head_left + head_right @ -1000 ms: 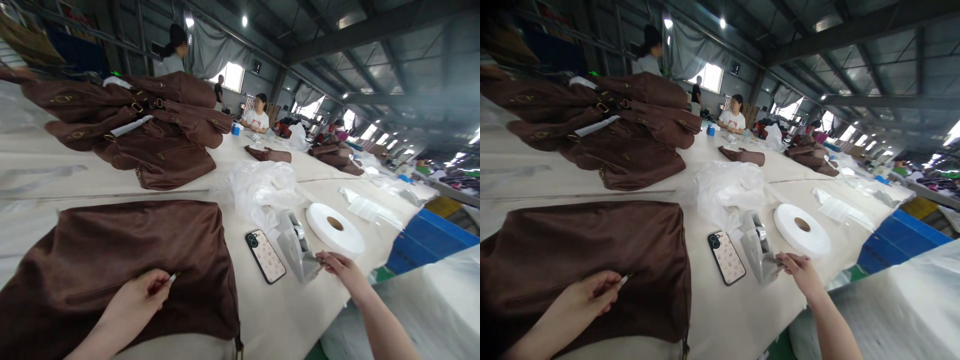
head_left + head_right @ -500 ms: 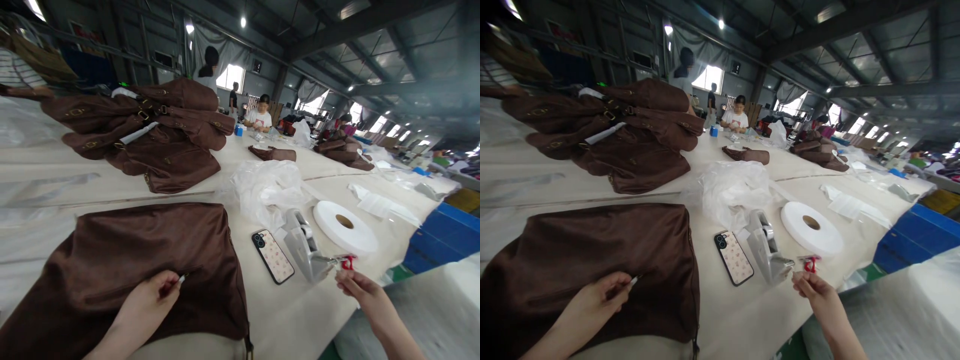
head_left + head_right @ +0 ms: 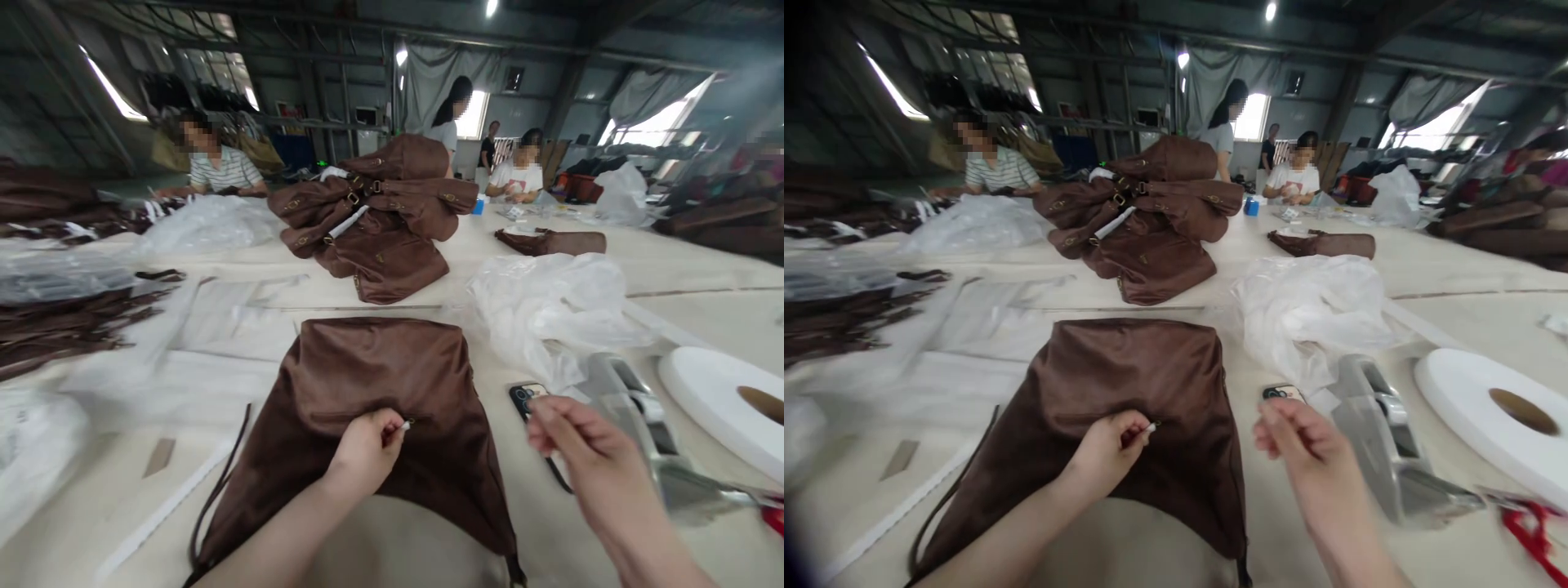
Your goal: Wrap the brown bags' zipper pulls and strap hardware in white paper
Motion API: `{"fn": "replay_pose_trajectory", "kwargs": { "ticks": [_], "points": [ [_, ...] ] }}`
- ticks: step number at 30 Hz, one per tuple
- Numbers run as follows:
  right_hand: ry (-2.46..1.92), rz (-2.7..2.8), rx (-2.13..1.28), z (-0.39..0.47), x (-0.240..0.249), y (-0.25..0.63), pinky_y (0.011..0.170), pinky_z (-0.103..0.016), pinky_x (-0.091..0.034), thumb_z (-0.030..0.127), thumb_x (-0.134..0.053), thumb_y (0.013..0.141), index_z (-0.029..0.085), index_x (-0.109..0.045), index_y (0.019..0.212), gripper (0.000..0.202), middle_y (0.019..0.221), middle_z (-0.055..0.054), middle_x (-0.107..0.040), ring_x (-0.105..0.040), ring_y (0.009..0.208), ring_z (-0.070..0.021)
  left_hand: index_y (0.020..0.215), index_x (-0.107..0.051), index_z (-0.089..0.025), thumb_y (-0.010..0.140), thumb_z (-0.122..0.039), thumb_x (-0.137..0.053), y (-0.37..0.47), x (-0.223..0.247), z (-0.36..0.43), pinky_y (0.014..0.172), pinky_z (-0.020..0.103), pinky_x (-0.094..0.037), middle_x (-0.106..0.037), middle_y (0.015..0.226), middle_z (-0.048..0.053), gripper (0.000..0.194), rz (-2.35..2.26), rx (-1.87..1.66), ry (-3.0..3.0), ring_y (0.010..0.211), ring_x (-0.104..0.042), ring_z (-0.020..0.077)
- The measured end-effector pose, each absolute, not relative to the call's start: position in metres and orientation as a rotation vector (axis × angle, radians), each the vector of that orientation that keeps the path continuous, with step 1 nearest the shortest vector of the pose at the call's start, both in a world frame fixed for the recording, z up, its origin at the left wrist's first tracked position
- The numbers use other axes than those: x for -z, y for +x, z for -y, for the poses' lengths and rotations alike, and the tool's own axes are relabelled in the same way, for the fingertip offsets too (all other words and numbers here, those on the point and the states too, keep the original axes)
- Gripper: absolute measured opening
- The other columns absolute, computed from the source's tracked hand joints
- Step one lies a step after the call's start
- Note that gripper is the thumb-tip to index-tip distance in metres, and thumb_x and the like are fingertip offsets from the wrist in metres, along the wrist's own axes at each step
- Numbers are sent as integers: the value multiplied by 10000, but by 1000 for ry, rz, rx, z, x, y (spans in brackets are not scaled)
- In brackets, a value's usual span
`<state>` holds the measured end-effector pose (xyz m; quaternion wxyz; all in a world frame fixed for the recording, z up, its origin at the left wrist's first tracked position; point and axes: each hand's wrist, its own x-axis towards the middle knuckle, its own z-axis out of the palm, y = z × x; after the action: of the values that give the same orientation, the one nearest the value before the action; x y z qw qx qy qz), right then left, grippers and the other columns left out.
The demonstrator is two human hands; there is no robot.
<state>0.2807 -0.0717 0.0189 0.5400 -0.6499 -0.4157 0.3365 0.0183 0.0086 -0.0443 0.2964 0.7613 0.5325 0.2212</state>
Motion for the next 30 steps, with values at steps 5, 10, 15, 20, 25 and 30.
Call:
{"fn": "replay_pose_trajectory", "kwargs": {
  "ticks": [5, 10, 15, 20, 25, 30],
  "points": [
    [-1146, 861, -1526, 8, 1, 168, 416, -198, -301, 469, -739, 664, 159, -606, 677, 338, 604, -5, -603, -487, 475, -82, 899, -582, -201, 803, -132, -484, 17, 41, -6, 662, 252, -445, -664, 775, 20, 153, -1412, -633, 2068, 715, -626, 161],
    [-1296, 896, -1620, 3, 39, 177, 398, -180, -278, 453, -725, 684, 148, -598, 651, 332, 564, 14, -576, -468, 450, -64, 1044, -432, -182, 788, -92, -485, 20, 39, -2, 663, 299, -466, -642, 735, 9, 277, -1524, -587, 2062, 706, -635, 193],
    [-1352, 973, -1720, 6, 40, 188, 396, -179, -303, 452, -693, 714, 149, -591, 649, 326, 560, 17, -575, -467, 438, -62, 1090, -420, -201, 825, -111, -462, 23, 38, 3, 675, 323, -488, -659, 833, 28, 283, -1532, -535, 2162, 731, -646, 201],
    [-1411, 1044, -1754, 4, 40, 184, 391, -173, -331, 419, -655, 745, 145, -611, 696, 282, 589, 11, -601, -507, 449, -71, 1102, -459, -205, 843, -121, -444, 23, 36, 6, 672, 317, -495, -677, 866, 42, 273, -1507, -512, 2227, 750, -652, 204],
    [-1465, 1109, -1743, 3, 43, 183, 392, -173, -369, 405, -618, 771, 148, -613, 689, 270, 607, 1, -627, -537, 451, -77, 980, -555, -211, 846, -124, -435, 23, 33, 4, 675, 303, -481, -674, 842, 43, 199, -1476, -485, 2272, 751, -642, 198],
    [-1512, 1164, -1745, 6, 40, 184, 421, -179, -421, 367, -597, 788, 144, -629, 724, 234, 641, -10, -650, -571, 479, -83, 846, -634, -205, 821, -142, -466, 19, 33, -5, 689, 269, -485, -679, 807, 29, 181, -1389, -559, 2028, 744, -633, 164]
  ]
}}
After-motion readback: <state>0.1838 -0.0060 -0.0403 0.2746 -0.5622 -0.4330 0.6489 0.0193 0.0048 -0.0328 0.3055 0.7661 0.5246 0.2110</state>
